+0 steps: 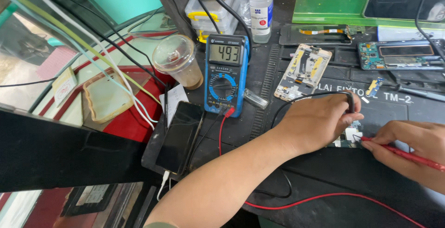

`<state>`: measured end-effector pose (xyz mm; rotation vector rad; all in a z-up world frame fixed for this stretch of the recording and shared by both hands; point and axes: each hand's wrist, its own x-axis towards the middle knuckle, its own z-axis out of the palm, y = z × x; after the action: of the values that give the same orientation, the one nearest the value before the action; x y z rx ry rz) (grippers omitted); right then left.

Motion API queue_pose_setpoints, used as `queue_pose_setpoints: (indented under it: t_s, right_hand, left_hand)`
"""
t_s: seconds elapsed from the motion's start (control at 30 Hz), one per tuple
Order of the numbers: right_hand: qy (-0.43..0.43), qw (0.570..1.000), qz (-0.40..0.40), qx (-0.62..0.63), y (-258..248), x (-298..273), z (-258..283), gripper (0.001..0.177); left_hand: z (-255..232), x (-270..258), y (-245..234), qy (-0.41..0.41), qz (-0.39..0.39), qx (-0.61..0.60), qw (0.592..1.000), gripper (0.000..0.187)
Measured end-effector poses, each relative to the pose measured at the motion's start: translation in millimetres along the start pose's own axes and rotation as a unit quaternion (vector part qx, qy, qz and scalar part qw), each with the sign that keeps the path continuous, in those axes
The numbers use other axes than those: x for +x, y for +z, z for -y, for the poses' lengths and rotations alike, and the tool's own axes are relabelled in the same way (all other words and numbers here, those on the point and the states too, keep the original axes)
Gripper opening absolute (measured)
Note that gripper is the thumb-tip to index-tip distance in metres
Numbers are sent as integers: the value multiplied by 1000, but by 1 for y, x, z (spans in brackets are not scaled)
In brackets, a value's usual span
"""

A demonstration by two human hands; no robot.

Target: The person uses a pencil to point at components on a small circuit board. They then use a multimeter with red and black probes to test various points on the board, observing the readings on the multimeter's display.

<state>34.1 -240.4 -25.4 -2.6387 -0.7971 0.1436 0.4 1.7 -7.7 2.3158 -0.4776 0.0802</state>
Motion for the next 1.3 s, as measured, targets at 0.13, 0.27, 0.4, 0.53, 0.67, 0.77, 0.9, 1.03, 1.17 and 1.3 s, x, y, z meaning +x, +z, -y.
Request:
queue_pose_setpoints:
  t_s: [0.13, 0.27, 0.4, 0.53, 0.67, 0.77, 0.9, 1.03, 1.17, 1.3]
  right_hand:
    - [-36, 998, -54, 9, -18, -4, 23, 13]
    - [-102, 993, -32, 51, -32, -4, 30, 9]
    - [-104, 992, -28, 63, -41, -4, 35, 16]
    - [-137, 985, -28, 98, -44, -3, 37, 15]
    - [-157, 981, -32, 108, -44, -1, 36, 15]
    - [-136, 972, -34, 191, -48, 4, 39, 6]
    - [-104, 954, -32, 280, -35, 6, 19, 8]
    - [-70, 942, -55, 324, -38, 11, 15, 8]
    - [-49, 945, -65, 318, -34, 12, 14, 7]
    - [-49, 948, -63, 308, -30, 12, 14, 6]
  left_hand:
    - [5, -1, 1, 32, -20, 13, 999, 21]
    - [9, 3, 8, 68, -60, 25, 996, 19]
    - [4, 6, 4, 32, -20, 32, 999, 20]
    - [3, 7, 1, 21, -7, 31, 999, 24]
    - [4, 6, 2, 24, -8, 32, 999, 24]
    - [4, 8, -2, 37, -5, 28, 999, 20]
    - [-2, 4, -11, 44, -30, 8, 999, 15]
    - [2, 1, -17, 35, -35, -48, 998, 18]
    - [0, 0, -21, 52, 28, -45, 997, 21]
    - [3, 2, -20, 72, 24, -40, 996, 22]
